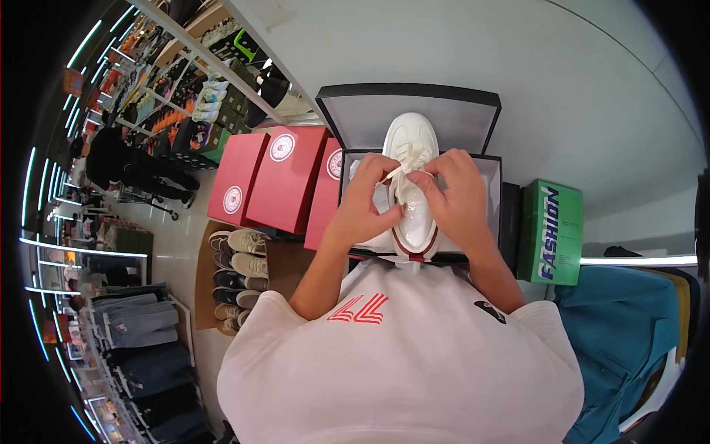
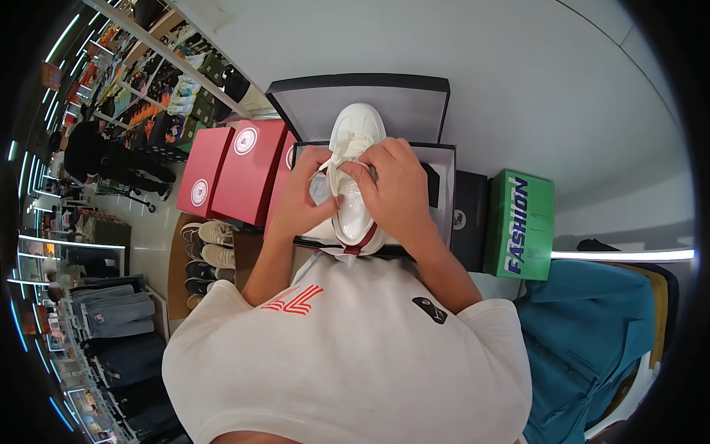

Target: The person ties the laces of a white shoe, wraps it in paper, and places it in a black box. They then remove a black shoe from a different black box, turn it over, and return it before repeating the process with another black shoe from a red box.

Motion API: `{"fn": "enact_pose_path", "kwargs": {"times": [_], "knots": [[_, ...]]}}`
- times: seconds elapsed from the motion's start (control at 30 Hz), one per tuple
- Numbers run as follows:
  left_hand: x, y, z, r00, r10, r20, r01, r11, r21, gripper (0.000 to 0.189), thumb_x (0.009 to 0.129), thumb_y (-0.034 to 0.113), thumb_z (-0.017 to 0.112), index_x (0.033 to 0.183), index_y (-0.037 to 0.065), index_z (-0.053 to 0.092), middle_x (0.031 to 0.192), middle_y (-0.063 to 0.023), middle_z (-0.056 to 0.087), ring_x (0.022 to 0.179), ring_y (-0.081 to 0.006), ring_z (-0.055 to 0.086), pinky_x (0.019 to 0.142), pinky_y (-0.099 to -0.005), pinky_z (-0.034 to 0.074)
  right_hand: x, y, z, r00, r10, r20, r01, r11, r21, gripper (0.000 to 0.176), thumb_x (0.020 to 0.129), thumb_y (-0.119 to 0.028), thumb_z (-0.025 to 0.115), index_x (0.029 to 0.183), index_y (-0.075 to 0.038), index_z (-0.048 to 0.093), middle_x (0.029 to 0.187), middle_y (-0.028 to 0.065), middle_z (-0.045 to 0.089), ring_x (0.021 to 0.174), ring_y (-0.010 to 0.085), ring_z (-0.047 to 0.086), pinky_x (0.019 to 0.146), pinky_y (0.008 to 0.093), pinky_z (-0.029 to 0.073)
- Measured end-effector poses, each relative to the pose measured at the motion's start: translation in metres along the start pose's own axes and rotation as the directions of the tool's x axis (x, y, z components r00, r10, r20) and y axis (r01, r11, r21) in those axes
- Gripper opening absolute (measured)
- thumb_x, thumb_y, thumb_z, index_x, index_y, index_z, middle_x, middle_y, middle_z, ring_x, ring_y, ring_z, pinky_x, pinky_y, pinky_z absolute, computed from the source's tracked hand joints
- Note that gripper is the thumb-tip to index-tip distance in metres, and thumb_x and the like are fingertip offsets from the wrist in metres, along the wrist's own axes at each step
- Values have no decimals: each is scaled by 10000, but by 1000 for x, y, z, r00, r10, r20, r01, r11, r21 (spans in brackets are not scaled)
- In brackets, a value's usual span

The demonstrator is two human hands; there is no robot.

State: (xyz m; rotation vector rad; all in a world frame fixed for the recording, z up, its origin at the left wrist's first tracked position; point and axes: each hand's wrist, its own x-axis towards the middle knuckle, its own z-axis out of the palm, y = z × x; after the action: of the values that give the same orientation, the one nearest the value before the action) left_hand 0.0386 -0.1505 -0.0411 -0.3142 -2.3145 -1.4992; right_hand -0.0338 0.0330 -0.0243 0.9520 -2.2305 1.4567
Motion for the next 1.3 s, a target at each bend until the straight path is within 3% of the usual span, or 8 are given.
{"fn": "enact_pose_path", "kwargs": {"times": [0.13, 0.27, 0.37, 0.47, 0.73, 1.03, 1.13, 1.3], "knots": [[8, 15, 1, 999, -27, -28, 32, 981, 192, 427, 807, 77, 770, 1201, -5, 626, 1083, -113, 613, 997, -241, 626, 869, -335, 507, 8, -2, -4, 995, 81, 61, -81, 997, -8, 305, 877, -294, 766, 781, -28, 653, 762, 81, 582, 730, 278, 563, 627, 409, 449], [18, 9, -7, 1000, -15, -17, 19, 956, 294, 272, 856, 74, 749, 1102, -22, 686, 905, -62, 676, 768, -189, 640, 715, -311, 521, 14, -1, 2, 979, 183, 87, -186, 982, 17, 380, 903, -338, 744, 744, -10, 638, 723, 106, 567, 692, 283, 556, 613, 419, 437], [25, 0, -9, 912, -399, 92, 410, 888, -206, 157, 900, 122, 741, 959, -16, 694, 720, 36, 579, 633, -35, 517, 554, -236, 409, 19, -1, 0, 957, 255, 137, -263, 964, 39, 421, 915, -357, 733, 732, 7, 627, 707, 124, 560, 652, 290, 549, 607, 421, 433], [36, 1, -20, 852, -469, 235, 515, 831, -209, 180, 899, 140, 733, 990, -14, 714, 737, 29, 604, 624, -32, 512, 548, -223, 408, 24, 5, 1, 942, 285, 180, -300, 951, 67, 448, 925, -370, 722, 738, 23, 619, 704, 133, 555, 622, 286, 539, 606, 414, 432], [33, -11, -16, 874, -425, 234, 482, 814, -324, 205, 892, 137, 724, 1038, -6, 713, 771, 30, 618, 623, -30, 507, 542, -211, 396, 26, 9, 3, 919, 312, 241, -347, 931, 117, 467, 927, -381, 726, 753, 35, 605, 733, 121, 545, 646, 244, 526, 621, 385, 433], [22, -19, -4, 903, -423, 74, 416, 821, -391, 229, 872, 93, 735, 1071, -15, 700, 826, 23, 644, 630, -25, 487, 535, -218, 377, 20, 8, 8, 927, 318, 197, -355, 914, 196, 420, 939, -335, 737, 775, 26, 598, 759, 84, 509, 661, 197, 489, 619, 350, 418], [18, -20, -4, 887, -452, 97, 446, 781, -438, 271, 864, 57, 735, 1117, -29, 683, 865, 12, 650, 698, -32, 521, 602, -216, 428, 20, 9, 11, 934, 300, 192, -338, 918, 206, 410, 939, -328, 739, 783, 24, 599, 758, 79, 502, 657, 197, 480, 614, 350, 413], [12, -28, 8, 944, -330, 19, 278, 761, -586, 248, 881, 56, 727, 1105, -29, 661, 991, -19, 639, 883, -63, 557, 807, -236, 478, 19, 7, 13, 942, 291, 169, -325, 917, 232, 371, 941, -291, 741, 788, 17, 600, 761, 71, 487, 654, 183, 472, 594, 335, 399]]}}
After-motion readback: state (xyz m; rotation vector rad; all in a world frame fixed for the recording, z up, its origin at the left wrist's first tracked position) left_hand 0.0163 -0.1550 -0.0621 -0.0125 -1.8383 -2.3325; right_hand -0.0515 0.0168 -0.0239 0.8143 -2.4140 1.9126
